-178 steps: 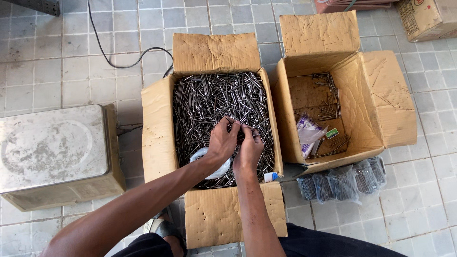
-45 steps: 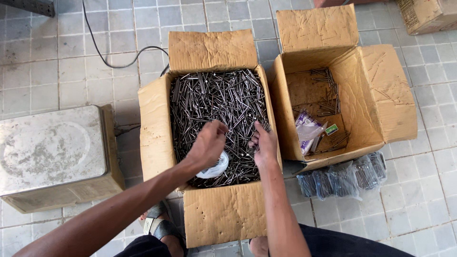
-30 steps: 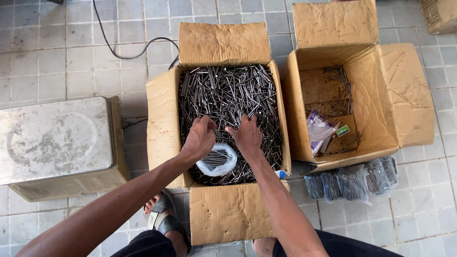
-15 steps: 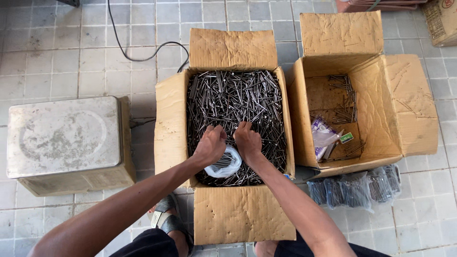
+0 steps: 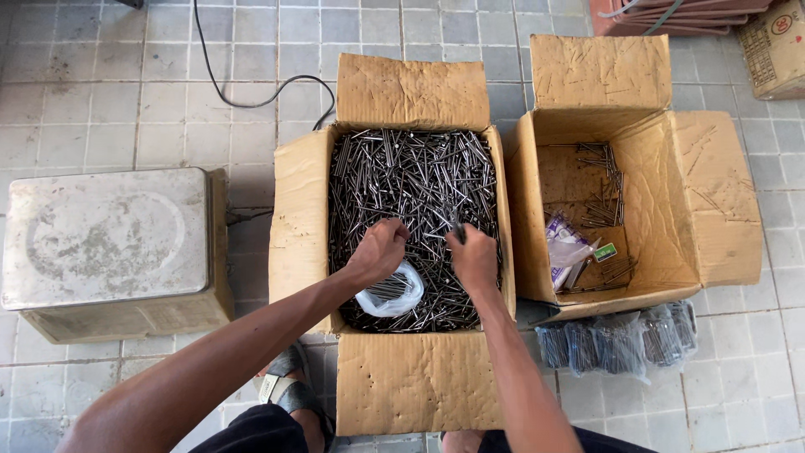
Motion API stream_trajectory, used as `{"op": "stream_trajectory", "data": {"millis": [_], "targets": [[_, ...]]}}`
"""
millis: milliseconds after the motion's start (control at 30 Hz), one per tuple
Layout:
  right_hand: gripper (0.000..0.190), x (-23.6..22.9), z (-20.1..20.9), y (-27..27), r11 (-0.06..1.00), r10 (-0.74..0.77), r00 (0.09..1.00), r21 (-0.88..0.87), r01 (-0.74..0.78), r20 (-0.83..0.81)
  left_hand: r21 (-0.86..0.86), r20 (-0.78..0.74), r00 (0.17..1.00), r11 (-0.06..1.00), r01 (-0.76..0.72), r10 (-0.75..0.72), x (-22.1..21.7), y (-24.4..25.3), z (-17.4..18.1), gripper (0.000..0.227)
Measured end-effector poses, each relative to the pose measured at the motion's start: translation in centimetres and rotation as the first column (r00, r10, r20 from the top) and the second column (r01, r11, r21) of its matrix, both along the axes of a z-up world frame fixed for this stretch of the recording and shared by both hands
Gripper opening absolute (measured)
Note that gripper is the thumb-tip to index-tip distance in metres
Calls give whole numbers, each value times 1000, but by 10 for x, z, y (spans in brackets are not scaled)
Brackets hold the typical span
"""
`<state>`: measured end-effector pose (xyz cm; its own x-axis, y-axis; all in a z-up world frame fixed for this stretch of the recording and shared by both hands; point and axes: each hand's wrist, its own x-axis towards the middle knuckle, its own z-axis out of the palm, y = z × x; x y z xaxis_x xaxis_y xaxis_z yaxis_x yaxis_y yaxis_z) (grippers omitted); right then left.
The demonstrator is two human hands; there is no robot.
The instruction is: The person scoops nails from a large cardboard box into a small plastic bag, weighs the bag on a digital scale, and then seals the bag with a stapler. The process is repeated for multiple bags.
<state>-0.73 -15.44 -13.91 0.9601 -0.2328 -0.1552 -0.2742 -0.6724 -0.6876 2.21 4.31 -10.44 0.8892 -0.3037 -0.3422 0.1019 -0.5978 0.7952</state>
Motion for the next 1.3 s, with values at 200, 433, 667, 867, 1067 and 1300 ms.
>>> {"op": "stream_trajectory", "data": {"millis": [200,433,667,867,1067,1300], "targets": [[14,-28,143,38,678,-322,939,663,317,-120,-221,-377,924,963,-154,61,-2,-16,41,77],[13,-45,101,49,439,-59,965,861,256,-256,-618,-538,840,642,-453,74,-3,-34,92,74],[9,-52,123,59,367,35,988,921,128,-152,-440,-465,816,711,-549,342,6,-34,77,45],[16,-62,108,54,355,17,989,926,131,-146,-450,-501,761,627,-636,412,6,-32,107,41],[18,-64,61,30,76,-49,964,961,265,-262,-430,-469,811,711,-556,351,12,-41,95,37],[21,-55,58,29,-155,-59,937,930,333,-345,-69,-243,966,993,-101,82,-1,-39,99,63]]}}
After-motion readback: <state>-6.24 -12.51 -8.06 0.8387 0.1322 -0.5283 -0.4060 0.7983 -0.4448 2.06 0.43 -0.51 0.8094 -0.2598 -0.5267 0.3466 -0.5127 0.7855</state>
